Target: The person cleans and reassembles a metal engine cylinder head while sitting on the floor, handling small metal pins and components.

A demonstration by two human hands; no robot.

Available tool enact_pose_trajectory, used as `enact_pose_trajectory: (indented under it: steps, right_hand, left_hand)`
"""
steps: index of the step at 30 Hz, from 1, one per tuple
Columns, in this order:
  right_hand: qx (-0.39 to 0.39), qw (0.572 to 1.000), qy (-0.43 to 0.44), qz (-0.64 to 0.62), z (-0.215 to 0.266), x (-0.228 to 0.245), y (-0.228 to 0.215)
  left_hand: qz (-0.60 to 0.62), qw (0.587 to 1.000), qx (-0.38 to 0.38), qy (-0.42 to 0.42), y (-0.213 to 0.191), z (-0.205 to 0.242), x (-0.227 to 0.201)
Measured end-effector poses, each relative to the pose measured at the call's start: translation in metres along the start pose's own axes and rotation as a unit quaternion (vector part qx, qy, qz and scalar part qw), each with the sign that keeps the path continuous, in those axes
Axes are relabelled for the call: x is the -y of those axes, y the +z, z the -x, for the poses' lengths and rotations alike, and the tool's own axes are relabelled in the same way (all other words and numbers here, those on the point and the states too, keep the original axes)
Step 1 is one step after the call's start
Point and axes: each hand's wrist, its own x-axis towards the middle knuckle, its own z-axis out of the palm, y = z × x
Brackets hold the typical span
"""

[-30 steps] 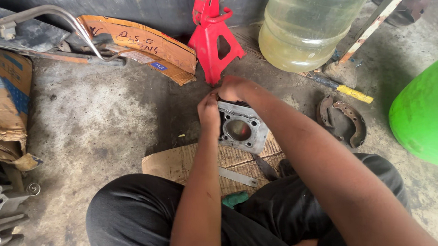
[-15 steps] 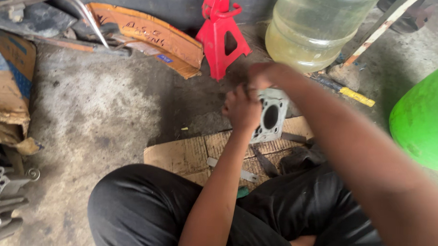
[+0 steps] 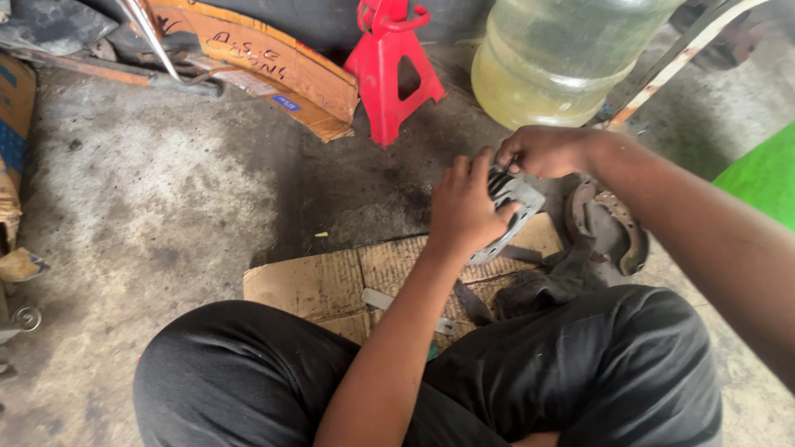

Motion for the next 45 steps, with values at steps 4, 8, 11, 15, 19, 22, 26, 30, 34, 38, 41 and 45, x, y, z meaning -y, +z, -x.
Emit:
enact_pose_trajectory:
  steps: [4,8,11,15,19,22,26,30,34,38,41,45]
  right_hand:
    - [0.071,0.994,0.074,-0.035,-0.008,-0.009,-0.003]
    - [0.176,0.965,0.091,-0.173,-0.016,-0.028,-0.016]
    - [0.196,0.929,0.098,-0.299,-0.005,-0.031,-0.016]
    - [0.102,0.866,-0.019,-0.489,0.039,-0.031,-0.009]
    - [-0.104,0.831,0.083,-0.540,0.085,-0.028,0.012]
    - [-0.208,0.745,0.013,-0.634,0.103,-0.033,0.040]
    - [-0.391,0.626,0.059,-0.672,0.087,-0.041,0.092]
    - [-0.422,0.677,0.210,-0.565,0.045,-0.077,0.134]
    - [-0.215,0.522,0.220,-0.795,-0.010,-0.094,0.171]
    - [-0.229,0.396,0.121,-0.881,-0.018,-0.081,0.170]
    - [-0.337,0.430,0.082,-0.833,-0.006,-0.058,0.160]
    - [-0.433,0.416,0.039,-0.799,0.010,-0.040,0.152]
  left_hand:
    - [-0.010,1.000,-0.010,0.006,0.004,0.004,-0.010]
    - [-0.014,1.000,0.003,0.027,0.008,0.005,-0.013]
    - [0.002,0.997,-0.002,0.072,0.005,0.004,-0.002]
    - [0.080,0.989,0.012,0.125,-0.003,-0.002,0.036]
    - [0.085,0.990,-0.033,0.108,-0.009,-0.007,0.054]
    - [0.098,0.993,-0.002,0.068,-0.007,-0.007,0.045]
    - [0.070,0.994,-0.001,0.078,0.000,-0.018,0.035]
    - [0.127,0.992,-0.002,-0.018,0.023,-0.035,0.032]
    - [0.073,0.989,-0.022,-0.124,0.049,-0.060,0.031]
    - [0.210,0.971,-0.026,-0.110,0.053,-0.060,0.056]
    - [0.309,0.949,-0.036,-0.055,0.046,-0.055,0.071]
    - [0.321,0.942,-0.003,-0.101,0.050,-0.055,0.069]
